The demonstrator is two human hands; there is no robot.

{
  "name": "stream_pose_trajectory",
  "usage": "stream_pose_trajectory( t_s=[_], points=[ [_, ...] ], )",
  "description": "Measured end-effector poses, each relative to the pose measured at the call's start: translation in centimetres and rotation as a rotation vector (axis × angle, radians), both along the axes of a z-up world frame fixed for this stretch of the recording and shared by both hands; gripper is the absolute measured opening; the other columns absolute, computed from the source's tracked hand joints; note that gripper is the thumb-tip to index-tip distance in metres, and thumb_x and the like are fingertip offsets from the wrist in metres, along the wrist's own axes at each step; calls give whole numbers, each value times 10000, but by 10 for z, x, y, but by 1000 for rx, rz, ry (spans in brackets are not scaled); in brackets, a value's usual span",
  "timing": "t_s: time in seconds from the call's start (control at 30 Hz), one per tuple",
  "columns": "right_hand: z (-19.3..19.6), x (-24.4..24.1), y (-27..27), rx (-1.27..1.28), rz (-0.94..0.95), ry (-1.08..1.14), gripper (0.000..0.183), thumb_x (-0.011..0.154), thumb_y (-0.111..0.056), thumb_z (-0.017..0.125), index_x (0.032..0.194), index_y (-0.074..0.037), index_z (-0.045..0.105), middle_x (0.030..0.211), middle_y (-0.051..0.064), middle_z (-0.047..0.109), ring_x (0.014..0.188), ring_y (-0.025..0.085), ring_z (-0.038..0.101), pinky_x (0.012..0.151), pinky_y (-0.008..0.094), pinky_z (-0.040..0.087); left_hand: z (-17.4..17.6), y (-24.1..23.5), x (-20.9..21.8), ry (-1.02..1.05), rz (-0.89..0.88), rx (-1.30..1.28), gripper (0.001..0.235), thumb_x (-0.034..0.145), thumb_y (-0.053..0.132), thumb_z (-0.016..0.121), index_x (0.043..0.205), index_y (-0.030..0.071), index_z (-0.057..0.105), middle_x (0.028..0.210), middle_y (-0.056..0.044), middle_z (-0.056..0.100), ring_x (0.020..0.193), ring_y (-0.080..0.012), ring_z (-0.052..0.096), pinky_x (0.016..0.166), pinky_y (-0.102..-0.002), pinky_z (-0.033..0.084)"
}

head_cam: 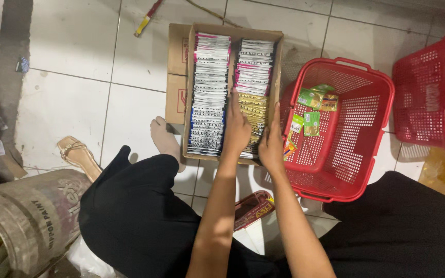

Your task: The person sorts various packets of shampoo and other products from a red basket into a cardboard box, organizing them by brand and color.

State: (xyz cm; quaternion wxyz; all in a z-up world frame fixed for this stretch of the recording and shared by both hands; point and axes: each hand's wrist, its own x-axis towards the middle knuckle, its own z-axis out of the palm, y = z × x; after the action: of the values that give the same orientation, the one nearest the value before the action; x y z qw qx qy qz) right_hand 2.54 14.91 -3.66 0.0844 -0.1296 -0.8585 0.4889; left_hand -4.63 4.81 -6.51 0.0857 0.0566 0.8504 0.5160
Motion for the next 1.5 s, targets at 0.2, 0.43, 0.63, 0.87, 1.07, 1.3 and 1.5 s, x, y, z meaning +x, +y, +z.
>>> stream_pose_trajectory(
  t_s=[0.2,0.43,0.63,0.87,1.07,1.3,1.5],
  points=[
    [1,-6,2,-16,39,44,770,990,112,421,1659,-18,62,1741,228,131,1618,367,172,1310,400,173,9,-10,-7,64,-33,104,610,1030,8,444,1609,13,251,1673,-253,269,1563,-399,248,1272,-441,247],
    [32,11,7,164,195,40,838,1002,-103,671,1660,-26,158,1744,163,158,1640,336,166,1339,409,169,56,-54,31,-26,122,235,569,968,-33,388,1515,75,499,1579,-133,513,1497,-313,473,1216,-381,396],
    [10,-6,-9,671,772,-340,804,1005,-469,576,1610,-116,182,1704,44,103,1574,284,110,1247,539,152,56,-90,59,210,-56,-308,460,1008,-15,486,1459,44,555,1590,-138,468,1537,-338,352,1259,-530,254],
    [-7,-12,-7,887,846,-471,827,957,-364,573,1645,-187,150,1723,-11,48,1562,257,123,1220,535,203,23,-80,74,304,-27,-536,486,946,24,551,1431,30,548,1654,-112,366,1577,-298,259,1284,-586,129],
    [15,-17,-10,558,814,-156,533,854,-262,674,1359,-120,580,1457,64,515,1384,286,478,1158,508,381,28,-77,76,300,72,-478,674,855,-28,533,1514,-96,408,1691,-172,273,1585,-343,192,1290,-547,86],
    [7,-33,-12,743,981,114,258,904,-174,623,1132,-64,671,1221,86,632,1183,272,591,986,475,455,35,-75,71,259,57,-491,749,793,-40,564,1512,-120,370,1672,-186,252,1574,-364,170,1274,-581,41],
    [19,-39,-14,753,1073,-60,292,918,-349,659,1034,-89,726,1127,48,648,1138,265,586,966,472,451,33,-74,70,247,55,-481,791,771,-36,598,1522,-109,360,1675,-181,256,1576,-363,156,1254,-626,-4]
  ],
)
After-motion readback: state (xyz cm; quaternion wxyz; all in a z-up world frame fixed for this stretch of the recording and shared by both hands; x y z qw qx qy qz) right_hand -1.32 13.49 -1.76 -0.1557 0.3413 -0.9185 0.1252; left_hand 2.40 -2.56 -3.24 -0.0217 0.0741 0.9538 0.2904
